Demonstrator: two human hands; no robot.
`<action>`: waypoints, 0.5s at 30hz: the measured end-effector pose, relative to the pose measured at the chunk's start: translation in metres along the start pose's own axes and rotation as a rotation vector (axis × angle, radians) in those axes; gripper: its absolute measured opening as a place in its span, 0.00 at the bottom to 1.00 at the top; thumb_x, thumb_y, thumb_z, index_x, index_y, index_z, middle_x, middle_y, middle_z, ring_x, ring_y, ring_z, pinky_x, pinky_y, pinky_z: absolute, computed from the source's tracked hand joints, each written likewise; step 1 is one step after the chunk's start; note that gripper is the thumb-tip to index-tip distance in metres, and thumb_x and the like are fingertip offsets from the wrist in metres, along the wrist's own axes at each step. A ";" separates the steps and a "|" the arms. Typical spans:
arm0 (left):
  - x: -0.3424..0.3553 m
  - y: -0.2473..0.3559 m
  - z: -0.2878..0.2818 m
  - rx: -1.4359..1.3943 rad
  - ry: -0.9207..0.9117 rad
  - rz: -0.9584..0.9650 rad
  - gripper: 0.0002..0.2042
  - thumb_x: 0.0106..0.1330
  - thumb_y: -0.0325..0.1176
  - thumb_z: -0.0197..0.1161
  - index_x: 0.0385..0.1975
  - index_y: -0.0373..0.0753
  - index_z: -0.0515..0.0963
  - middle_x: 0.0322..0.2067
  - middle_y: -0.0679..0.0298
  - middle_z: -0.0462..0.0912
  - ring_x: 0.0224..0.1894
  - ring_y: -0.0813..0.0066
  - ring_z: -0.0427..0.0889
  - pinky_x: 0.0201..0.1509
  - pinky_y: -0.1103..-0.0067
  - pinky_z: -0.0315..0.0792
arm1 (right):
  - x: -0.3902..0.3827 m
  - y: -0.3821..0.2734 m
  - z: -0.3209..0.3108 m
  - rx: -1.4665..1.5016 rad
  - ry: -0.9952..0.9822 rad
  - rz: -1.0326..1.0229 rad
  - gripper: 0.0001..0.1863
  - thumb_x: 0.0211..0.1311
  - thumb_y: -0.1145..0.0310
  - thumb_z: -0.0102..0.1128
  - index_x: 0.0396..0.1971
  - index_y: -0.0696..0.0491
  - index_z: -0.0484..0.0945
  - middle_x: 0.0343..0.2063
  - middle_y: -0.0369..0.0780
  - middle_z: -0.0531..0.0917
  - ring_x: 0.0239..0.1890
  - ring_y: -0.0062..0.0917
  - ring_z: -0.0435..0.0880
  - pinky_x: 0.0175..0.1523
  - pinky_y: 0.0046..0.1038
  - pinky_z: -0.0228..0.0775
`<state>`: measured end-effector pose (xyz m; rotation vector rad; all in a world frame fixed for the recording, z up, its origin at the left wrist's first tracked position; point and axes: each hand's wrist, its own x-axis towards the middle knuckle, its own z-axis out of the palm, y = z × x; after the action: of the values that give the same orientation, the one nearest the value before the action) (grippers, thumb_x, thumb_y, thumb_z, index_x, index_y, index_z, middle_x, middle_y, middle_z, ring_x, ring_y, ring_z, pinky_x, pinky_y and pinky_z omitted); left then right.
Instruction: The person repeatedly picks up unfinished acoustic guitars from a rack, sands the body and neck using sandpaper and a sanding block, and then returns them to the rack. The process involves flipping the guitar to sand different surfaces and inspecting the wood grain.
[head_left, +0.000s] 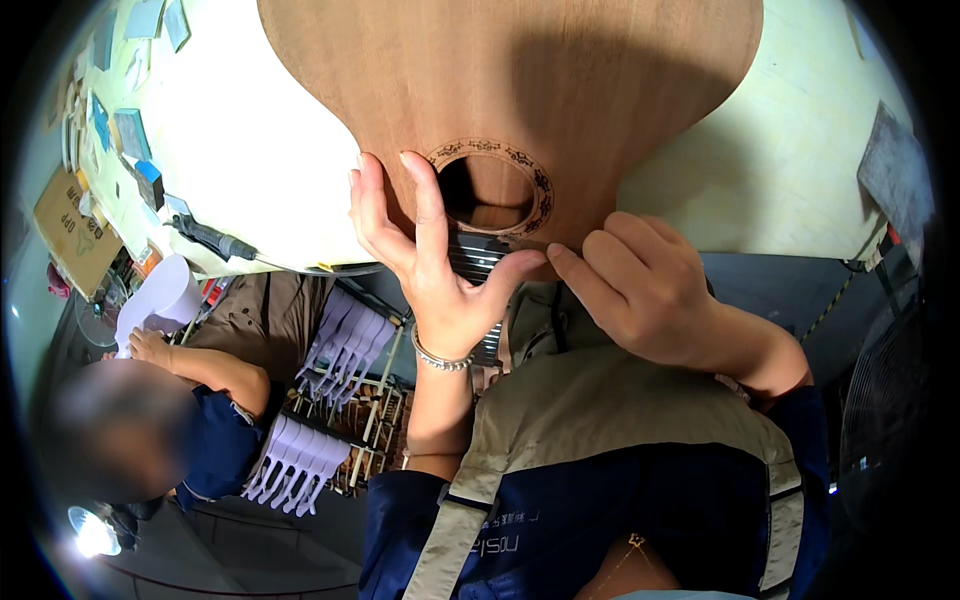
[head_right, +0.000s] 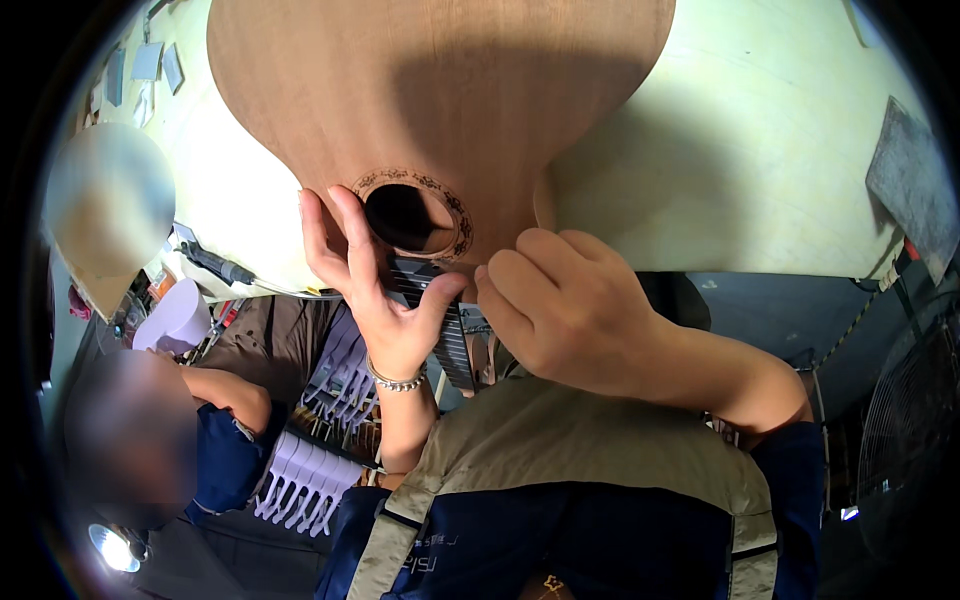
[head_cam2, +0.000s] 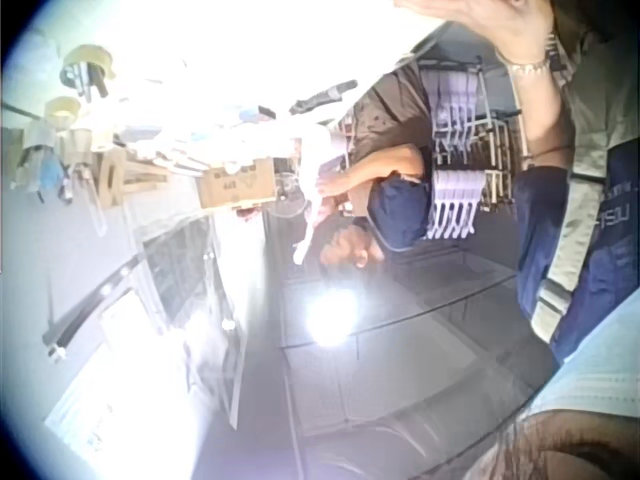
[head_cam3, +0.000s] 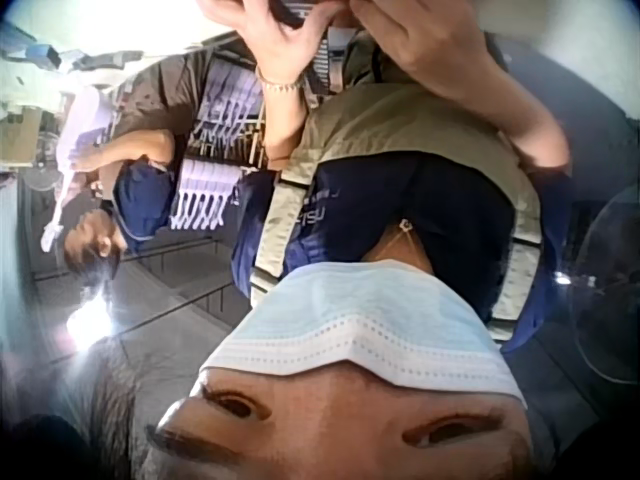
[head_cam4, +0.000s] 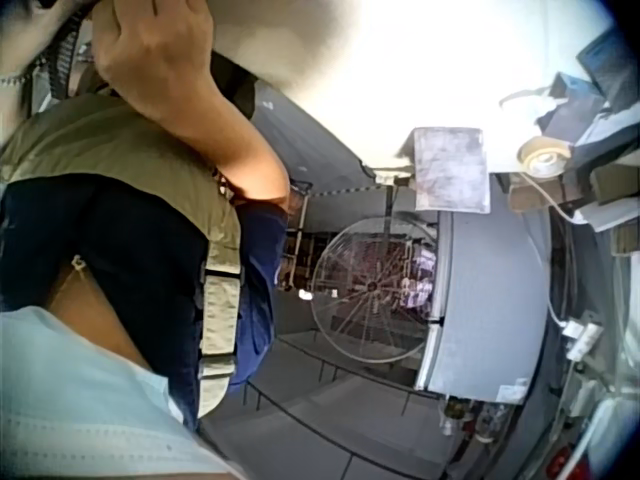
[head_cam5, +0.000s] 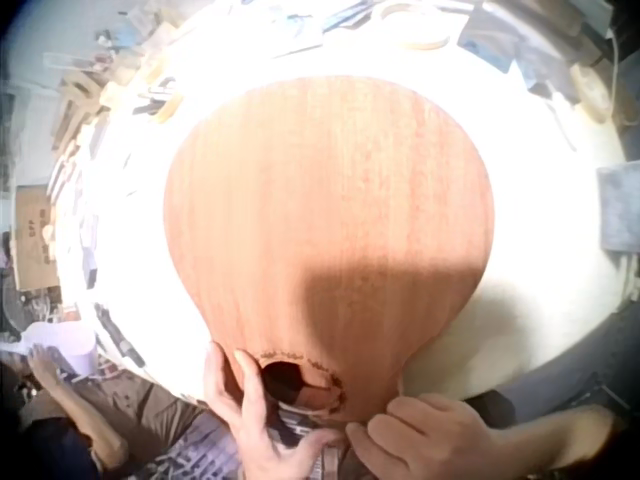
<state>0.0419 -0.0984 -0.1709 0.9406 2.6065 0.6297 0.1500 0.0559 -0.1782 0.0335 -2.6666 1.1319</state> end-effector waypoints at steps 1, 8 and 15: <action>0.000 -0.002 0.000 -0.015 -0.002 0.004 0.51 0.38 0.56 0.70 0.62 0.38 0.54 0.63 0.46 0.42 0.65 0.47 0.42 0.63 0.59 0.44 | -0.002 -0.001 0.000 -0.037 0.022 -0.025 0.15 0.32 0.76 0.60 0.28 0.59 0.78 0.17 0.36 0.65 0.20 0.25 0.67 0.21 0.24 0.61; -0.034 0.032 -0.001 0.300 -0.170 -0.057 0.54 0.39 0.60 0.65 0.63 0.34 0.48 0.64 0.42 0.39 0.66 0.42 0.35 0.57 0.42 0.28 | -0.003 0.009 -0.051 -0.131 0.436 0.402 0.04 0.47 0.76 0.62 0.25 0.56 0.78 0.16 0.33 0.69 0.15 0.20 0.64 0.21 0.18 0.56; -0.114 0.063 0.025 -1.148 -0.684 -0.224 0.33 0.55 0.51 0.59 0.57 0.39 0.61 0.59 0.52 0.61 0.62 0.57 0.58 0.63 0.61 0.52 | -0.048 0.127 -0.100 -0.338 0.559 0.834 0.16 0.55 0.59 0.60 0.38 0.55 0.79 0.25 0.33 0.76 0.27 0.14 0.70 0.34 0.17 0.61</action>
<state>0.1698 -0.1228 -0.1470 0.3497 1.3375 1.2361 0.2031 0.2127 -0.2120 -1.3342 -2.3055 0.6688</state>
